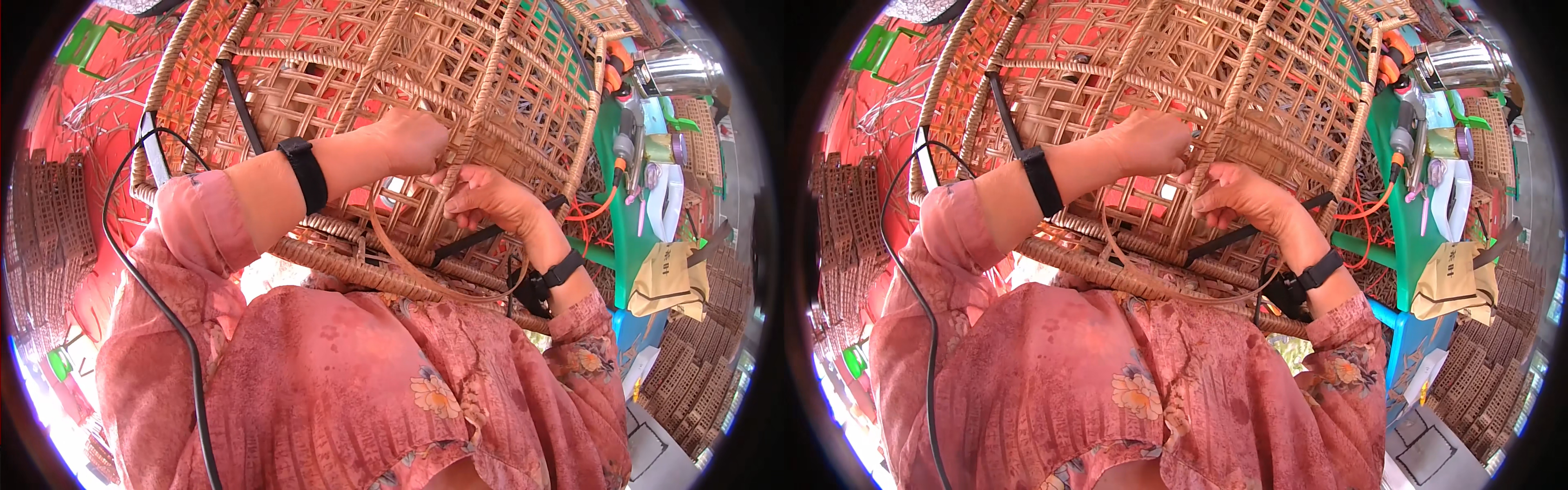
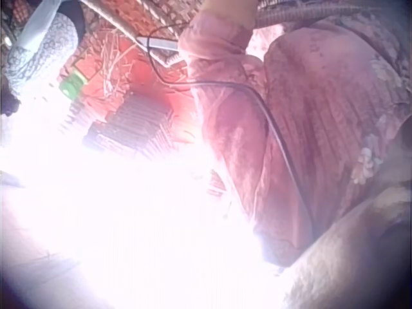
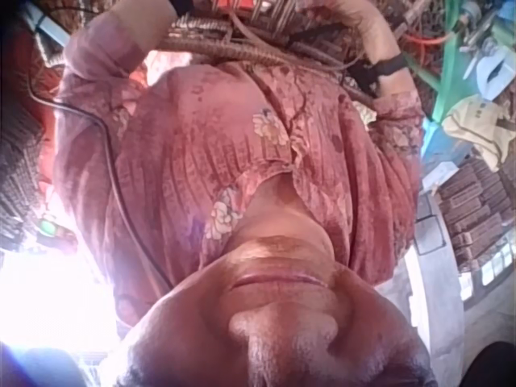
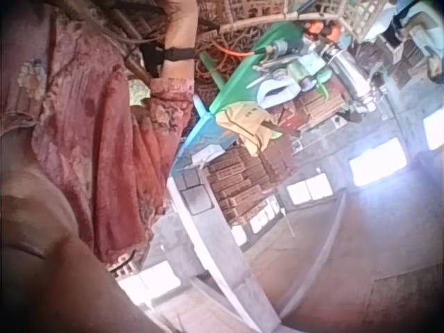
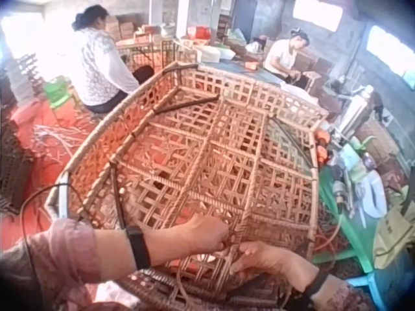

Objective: Weaving and assembling a large bamboo or wicker furniture basket using strips.

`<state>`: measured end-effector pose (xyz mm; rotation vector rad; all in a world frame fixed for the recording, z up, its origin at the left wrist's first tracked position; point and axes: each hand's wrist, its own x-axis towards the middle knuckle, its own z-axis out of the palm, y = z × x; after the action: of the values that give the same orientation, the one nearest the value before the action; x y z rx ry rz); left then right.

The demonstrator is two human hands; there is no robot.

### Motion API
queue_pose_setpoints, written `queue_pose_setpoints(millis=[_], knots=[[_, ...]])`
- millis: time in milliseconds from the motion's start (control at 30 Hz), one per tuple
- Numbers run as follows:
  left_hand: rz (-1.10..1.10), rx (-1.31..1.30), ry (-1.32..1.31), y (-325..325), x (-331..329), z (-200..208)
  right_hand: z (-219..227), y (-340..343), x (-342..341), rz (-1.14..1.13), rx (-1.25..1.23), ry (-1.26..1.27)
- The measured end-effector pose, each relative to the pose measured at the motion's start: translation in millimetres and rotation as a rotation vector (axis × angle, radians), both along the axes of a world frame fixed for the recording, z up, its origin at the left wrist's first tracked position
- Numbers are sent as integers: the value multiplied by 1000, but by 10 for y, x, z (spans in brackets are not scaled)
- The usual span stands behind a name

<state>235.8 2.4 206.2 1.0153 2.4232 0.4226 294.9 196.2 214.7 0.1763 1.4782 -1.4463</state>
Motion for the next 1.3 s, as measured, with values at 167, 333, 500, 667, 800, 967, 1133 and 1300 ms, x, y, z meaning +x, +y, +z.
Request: queue_pose_setpoints(millis=[167,333,500,667,800,967,1133,1300], knots=[[-54,1,-8,-1,-36,3,32,-34,12,163,243,193],[-80,13,-139,-48,-138,6,68,-38,-6,310,452,451],[-82,188,201,-59,-73,24,148,-42,-10,547,657,857],[-25,256,-15,68,109,62,310,-63,38,685,642,880],[-1,89,-270,151,219,78,503,-141,104,853,699,955],[3,-77,-635,160,227,102,737,-239,157,800,301,805],[-77,-62,-746,73,84,58,652,-155,53,531,198,370],[44,11,-914,-20,4,-56,213,-102,67,351,433,293]])
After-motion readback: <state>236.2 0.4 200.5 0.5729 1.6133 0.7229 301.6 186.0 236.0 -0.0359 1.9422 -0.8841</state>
